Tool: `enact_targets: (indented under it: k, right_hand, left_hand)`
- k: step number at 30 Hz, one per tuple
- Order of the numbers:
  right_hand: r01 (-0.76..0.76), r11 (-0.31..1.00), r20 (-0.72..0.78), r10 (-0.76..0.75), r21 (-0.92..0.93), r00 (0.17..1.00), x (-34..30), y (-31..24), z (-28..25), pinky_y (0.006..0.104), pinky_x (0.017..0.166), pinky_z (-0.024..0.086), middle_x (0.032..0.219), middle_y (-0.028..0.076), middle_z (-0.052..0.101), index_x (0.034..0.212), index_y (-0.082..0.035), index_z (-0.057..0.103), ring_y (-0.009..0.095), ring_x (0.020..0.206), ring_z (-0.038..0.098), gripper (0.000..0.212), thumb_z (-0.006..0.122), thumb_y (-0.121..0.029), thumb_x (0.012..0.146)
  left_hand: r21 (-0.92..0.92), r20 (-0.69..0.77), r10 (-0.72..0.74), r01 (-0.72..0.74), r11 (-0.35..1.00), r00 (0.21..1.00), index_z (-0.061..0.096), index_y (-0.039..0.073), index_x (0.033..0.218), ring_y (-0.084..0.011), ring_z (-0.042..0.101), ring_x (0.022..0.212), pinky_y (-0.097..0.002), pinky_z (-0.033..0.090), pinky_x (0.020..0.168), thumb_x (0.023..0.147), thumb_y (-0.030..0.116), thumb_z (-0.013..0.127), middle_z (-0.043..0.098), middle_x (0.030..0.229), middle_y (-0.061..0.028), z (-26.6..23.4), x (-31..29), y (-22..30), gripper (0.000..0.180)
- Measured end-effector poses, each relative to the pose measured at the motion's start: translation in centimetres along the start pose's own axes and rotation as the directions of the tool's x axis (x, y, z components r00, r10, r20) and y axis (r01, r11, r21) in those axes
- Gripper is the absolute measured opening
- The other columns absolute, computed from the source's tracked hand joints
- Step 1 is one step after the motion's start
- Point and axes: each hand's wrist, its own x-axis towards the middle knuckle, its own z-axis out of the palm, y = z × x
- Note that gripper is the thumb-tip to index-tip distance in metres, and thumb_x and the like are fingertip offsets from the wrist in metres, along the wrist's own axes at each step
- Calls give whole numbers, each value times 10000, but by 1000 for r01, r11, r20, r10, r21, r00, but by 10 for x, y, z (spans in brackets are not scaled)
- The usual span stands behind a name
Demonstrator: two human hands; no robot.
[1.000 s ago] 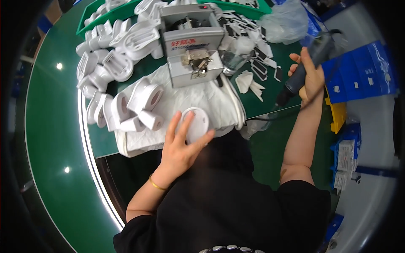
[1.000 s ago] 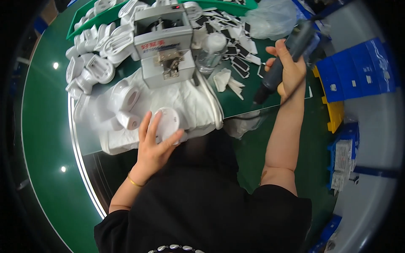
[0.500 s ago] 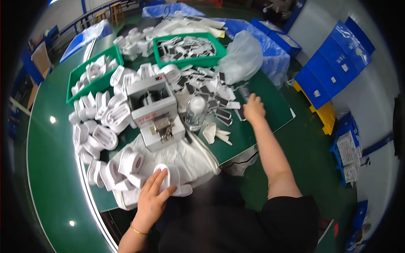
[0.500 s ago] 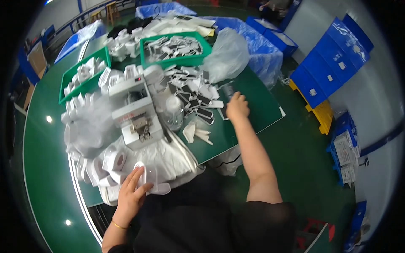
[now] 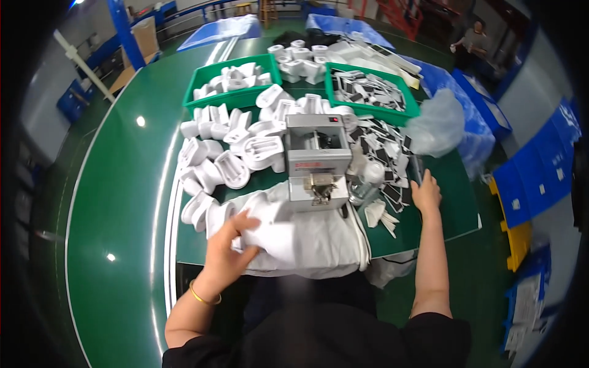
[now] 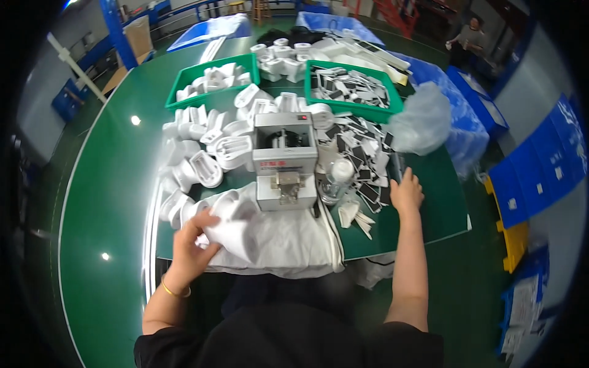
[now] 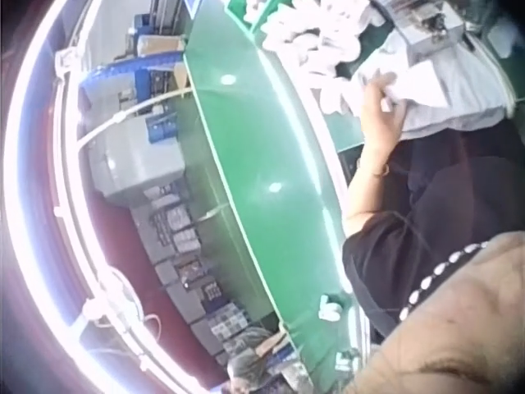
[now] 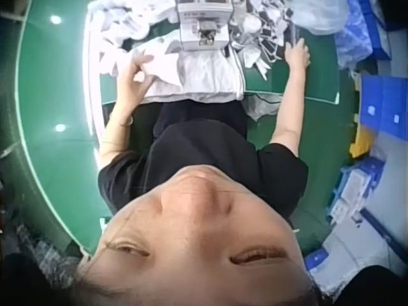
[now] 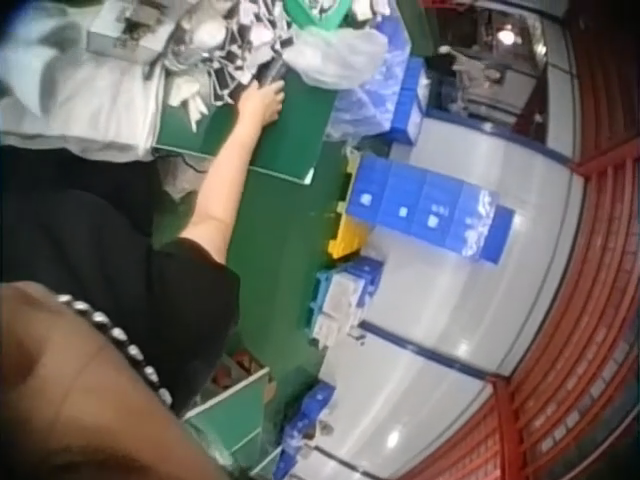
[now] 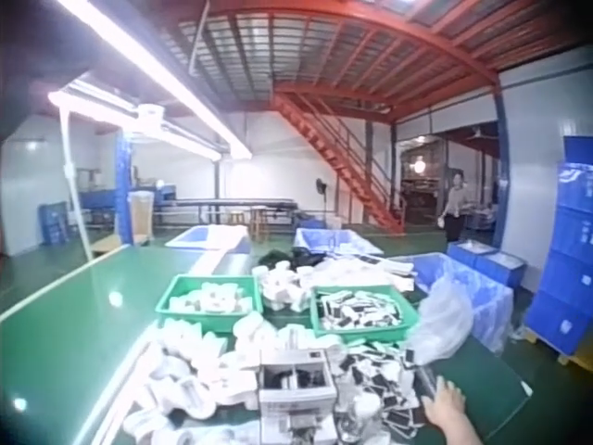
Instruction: The person assembles plastic housings by inserting battery covers into them, fastening each cover with a screw using an electric screwdriver, and placing parts into green bins.
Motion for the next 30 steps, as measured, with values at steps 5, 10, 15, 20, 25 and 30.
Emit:
enact_targets:
  k: [5, 10, 15, 20, 25, 30]
  right_hand:
    - [118, 984, -160, -96, 133, 982, -18, -7, -15, 512, 1024, 405, 1404, 161, 496, 1434, -84, 427, 375, 1286, 464, 650, 674, -342, 891]
    - [303, 892, -329, -191, 335, 925, -47, -23, -38, 426, 1046, 398, 1330, 162, 554, 1348, -51, 537, 342, 1239, 505, 486, 668, -227, 914]
    - [371, 751, -381, -172, 546, 909, -67, -32, -58, 343, 968, 451, 1167, 138, 634, 1242, 2, 611, 236, 1090, 608, 338, 654, -95, 922]
    - [244, 727, -305, -49, 642, 951, -76, -35, -74, 331, 908, 472, 1044, 113, 665, 1176, 17, 640, 207, 990, 630, 256, 628, -50, 929]
    - [218, 720, -254, -60, 659, 965, -74, -42, -81, 304, 891, 478, 1021, 102, 672, 1155, 24, 649, 171, 978, 625, 220, 603, -37, 949]
    - [271, 675, -283, -97, 686, 954, -79, -50, -80, 289, 869, 488, 1009, 103, 684, 1136, 34, 654, 160, 937, 638, 202, 606, -34, 952]
  left_hand:
    - [-245, -244, -187, 126, 961, 952, 561, -11, 1237, -147, 655, 878, -266, 526, 765, 805, 5, 739, 678, 1100, -101, -51, 61, -57, 468]
    - [-554, -376, -456, 199, 808, 807, 480, -83, 1276, -193, 683, 841, -275, 563, 781, 863, 85, 731, 675, 1041, -160, -99, 182, -138, 512]
    - [-600, -416, -537, 222, 769, 734, 534, -114, 1161, -243, 700, 845, -292, 609, 766, 892, 148, 702, 664, 1022, -172, -133, 286, -244, 411]
    - [-763, -333, -646, 207, 613, 687, 536, -128, 1145, -292, 692, 876, -333, 618, 749, 962, 207, 609, 645, 1038, -215, -119, 360, -290, 389]
    - [-813, -219, -634, 220, 538, 742, 449, -154, 1238, -351, 652, 1030, -388, 594, 863, 978, 161, 561, 582, 1175, -254, -127, 383, -319, 423]
    - [-761, -147, -626, 316, 566, 766, 400, -151, 1314, -343, 607, 1138, -373, 546, 973, 981, 85, 527, 529, 1284, -260, -123, 360, -258, 427]
